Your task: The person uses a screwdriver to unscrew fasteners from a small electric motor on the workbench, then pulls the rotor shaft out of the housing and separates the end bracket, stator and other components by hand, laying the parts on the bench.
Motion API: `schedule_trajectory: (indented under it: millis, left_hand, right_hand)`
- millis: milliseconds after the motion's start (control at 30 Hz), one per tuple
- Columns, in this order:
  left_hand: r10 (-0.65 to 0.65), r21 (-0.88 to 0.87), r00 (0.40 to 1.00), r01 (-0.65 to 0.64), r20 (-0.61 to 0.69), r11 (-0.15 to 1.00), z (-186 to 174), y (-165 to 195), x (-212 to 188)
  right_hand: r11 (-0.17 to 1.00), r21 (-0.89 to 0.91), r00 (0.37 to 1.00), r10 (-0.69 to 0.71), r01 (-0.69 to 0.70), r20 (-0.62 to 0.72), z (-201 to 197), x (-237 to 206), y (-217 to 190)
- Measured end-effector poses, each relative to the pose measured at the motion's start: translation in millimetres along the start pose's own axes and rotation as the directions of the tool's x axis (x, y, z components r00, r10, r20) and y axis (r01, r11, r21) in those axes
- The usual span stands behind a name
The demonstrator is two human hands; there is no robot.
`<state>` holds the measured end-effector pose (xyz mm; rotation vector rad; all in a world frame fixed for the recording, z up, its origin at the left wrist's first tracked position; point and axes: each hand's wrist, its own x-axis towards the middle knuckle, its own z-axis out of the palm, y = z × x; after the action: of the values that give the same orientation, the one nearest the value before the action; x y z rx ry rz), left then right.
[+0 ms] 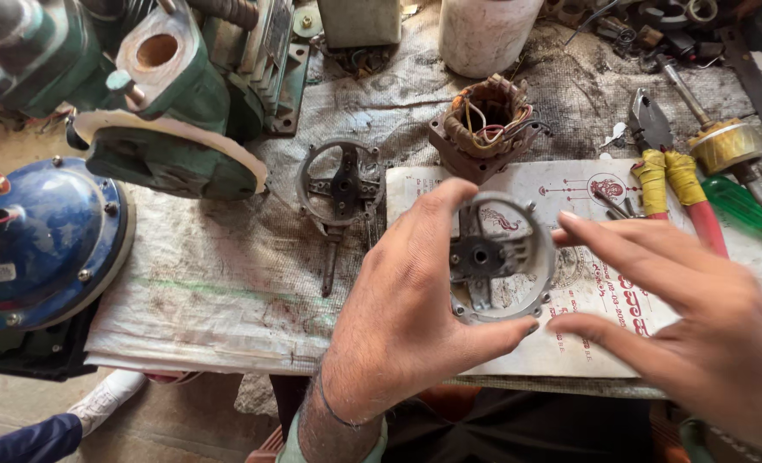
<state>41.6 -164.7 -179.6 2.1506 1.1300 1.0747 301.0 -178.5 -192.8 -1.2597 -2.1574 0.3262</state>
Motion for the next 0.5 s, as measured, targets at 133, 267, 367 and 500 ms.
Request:
schedule_trajectory:
  millis: [133, 267, 367, 500]
  left_hand:
    - [-0.025, 0.062, 1.0, 0.024, 0.012, 0.998, 3.5, -0.5, 1.0]
    - [-0.011, 0.11, 1.0, 0.011, -0.008, 0.994, 6.4, 1.5, 1.2]
    - [-0.048, 0.125, 0.999, 0.046, 0.013, 0.991, 7.4, 3.9, 2.1]
    - [-0.094, 0.161, 0.995, 0.085, 0.045, 0.983, 5.8, 2.9, 5.1]
  right_hand:
    - [0.963, -0.236, 0.966, 0.07, -0.131, -0.25, -7.1, -24.5, 55.5]
    - [0.936, -0.246, 0.945, 0.181, -0.251, -0.274, -15.9, -50.1, 126.4]
    - [0.896, -0.329, 0.944, 0.228, -0.299, -0.237, -18.3, -70.8, 169.7]
    - [0.911, -0.294, 0.941, 0.215, -0.29, -0.262, -16.9, -83.7, 214.8]
